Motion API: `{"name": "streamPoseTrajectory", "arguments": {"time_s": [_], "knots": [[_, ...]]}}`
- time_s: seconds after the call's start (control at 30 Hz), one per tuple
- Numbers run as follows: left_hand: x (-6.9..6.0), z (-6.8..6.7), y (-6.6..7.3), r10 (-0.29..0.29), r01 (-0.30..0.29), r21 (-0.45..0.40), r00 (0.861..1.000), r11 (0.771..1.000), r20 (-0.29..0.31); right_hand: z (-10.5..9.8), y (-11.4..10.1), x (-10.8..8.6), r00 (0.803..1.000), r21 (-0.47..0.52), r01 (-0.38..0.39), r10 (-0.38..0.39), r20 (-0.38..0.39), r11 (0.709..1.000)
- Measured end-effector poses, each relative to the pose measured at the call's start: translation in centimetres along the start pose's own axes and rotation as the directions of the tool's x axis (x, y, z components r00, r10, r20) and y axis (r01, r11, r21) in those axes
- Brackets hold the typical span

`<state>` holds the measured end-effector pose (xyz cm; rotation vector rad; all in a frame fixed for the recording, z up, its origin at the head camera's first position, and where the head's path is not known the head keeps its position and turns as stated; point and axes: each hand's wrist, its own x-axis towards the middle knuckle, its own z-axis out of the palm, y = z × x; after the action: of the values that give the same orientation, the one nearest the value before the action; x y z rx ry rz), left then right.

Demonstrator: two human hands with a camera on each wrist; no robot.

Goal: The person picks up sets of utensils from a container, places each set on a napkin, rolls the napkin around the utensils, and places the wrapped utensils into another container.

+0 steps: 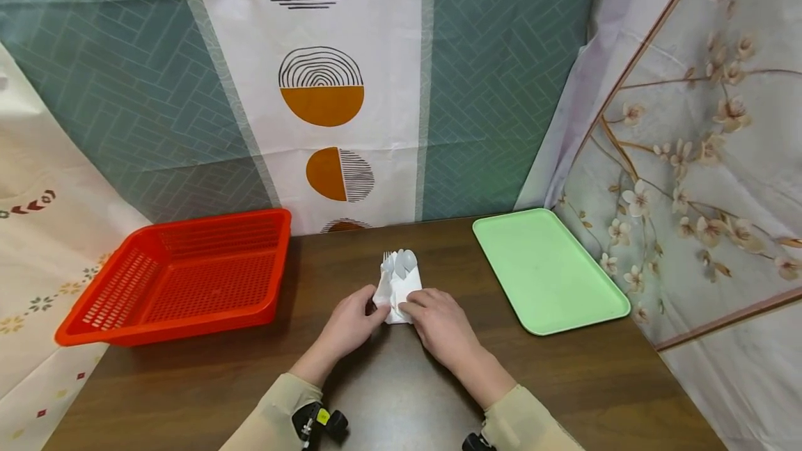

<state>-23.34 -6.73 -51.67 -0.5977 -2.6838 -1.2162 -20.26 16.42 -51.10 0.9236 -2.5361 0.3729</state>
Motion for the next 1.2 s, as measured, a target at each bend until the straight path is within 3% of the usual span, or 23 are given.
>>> {"name": "streamPoseTrajectory", "arguments": {"time_s": [0.13,0.33,0.4,0.57,0.8,1.2], "knots": [[0.3,1.1,-1.1,0.06,-0.059,0.035,0.998,0.998,-0.029,-0.7,-0.6,-0.9,1.0,0.008,-0.008,0.008,-0.003,1.0],[0.1,-0.2,2.1,-0.007,0.006,0.057,1.0,0.998,0.018,-1.3,-1.8,-1.8,0.994,-0.034,0.042,-0.038,0.105,0.999],[0.0,-0.2,2.6,-0.006,0.004,0.075,1.0,0.997,0.017,-1.5,-2.2,-2.1,0.992,-0.052,0.038,-0.031,0.122,0.998],[-0.2,0.1,2.3,0.056,-0.055,0.069,0.998,0.996,-0.019,-2.1,-2.8,-3.1,0.995,-0.079,-0.015,0.023,0.093,0.997],[0.2,0.1,3.3,0.005,-0.004,0.123,1.0,0.992,-0.005,-1.8,-2.8,-3.4,0.997,-0.065,-0.006,0.011,0.08,0.998],[0.9,1.2,4.0,0.025,-0.015,0.177,0.998,0.984,-0.056,-1.8,-2.0,-3.3,0.994,-0.02,0.018,-0.016,0.109,1.0]]}}
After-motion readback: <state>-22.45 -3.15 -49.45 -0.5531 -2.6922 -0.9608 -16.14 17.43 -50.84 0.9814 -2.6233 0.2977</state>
